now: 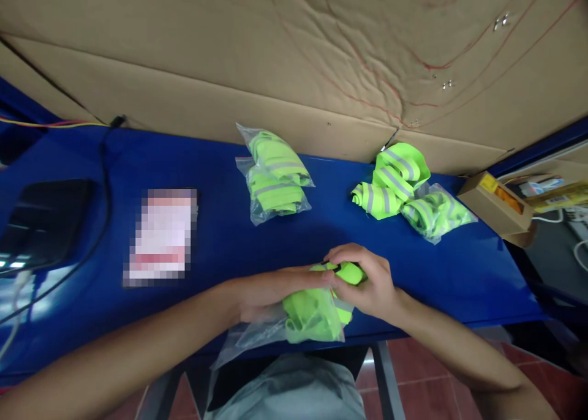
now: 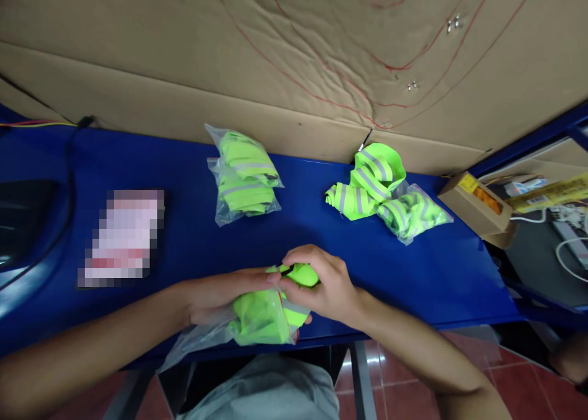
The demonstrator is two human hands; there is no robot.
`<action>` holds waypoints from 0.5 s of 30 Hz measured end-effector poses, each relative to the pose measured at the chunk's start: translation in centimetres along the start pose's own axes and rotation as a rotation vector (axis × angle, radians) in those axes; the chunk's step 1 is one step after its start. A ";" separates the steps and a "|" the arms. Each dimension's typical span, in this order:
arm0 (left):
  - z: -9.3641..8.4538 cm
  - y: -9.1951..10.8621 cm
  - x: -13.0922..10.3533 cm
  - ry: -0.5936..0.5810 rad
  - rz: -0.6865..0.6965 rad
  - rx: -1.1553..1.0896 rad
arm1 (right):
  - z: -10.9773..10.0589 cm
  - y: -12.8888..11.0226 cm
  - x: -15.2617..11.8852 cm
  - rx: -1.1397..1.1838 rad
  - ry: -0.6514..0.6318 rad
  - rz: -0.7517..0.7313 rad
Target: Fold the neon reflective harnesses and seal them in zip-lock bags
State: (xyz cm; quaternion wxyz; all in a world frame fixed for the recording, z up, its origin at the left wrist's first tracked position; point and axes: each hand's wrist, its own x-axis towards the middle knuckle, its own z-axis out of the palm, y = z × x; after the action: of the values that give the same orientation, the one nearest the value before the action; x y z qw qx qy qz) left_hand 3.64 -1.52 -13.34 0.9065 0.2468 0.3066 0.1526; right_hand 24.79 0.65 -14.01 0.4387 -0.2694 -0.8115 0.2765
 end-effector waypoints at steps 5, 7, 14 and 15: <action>-0.1 -0.2 -0.2 -0.337 -0.032 -0.081 | -0.4 -0.5 -0.1 0.110 -0.003 -0.038; 0.1 0.2 -0.4 -0.416 -0.038 -0.094 | -0.4 -0.5 0.3 0.104 0.001 -0.040; -0.2 -0.2 -0.7 -0.425 -0.041 -0.168 | 0.9 -0.6 2.6 0.203 0.004 0.103; -0.2 -0.4 -0.5 -0.447 -0.049 -0.174 | 1.0 -0.8 2.5 0.223 0.020 0.129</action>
State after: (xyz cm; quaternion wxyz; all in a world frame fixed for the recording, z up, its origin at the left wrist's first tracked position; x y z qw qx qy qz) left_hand 3.14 -2.05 -13.47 0.9731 0.1879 0.0900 0.0980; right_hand 22.60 1.64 -12.53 0.4554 -0.2732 -0.7523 0.3899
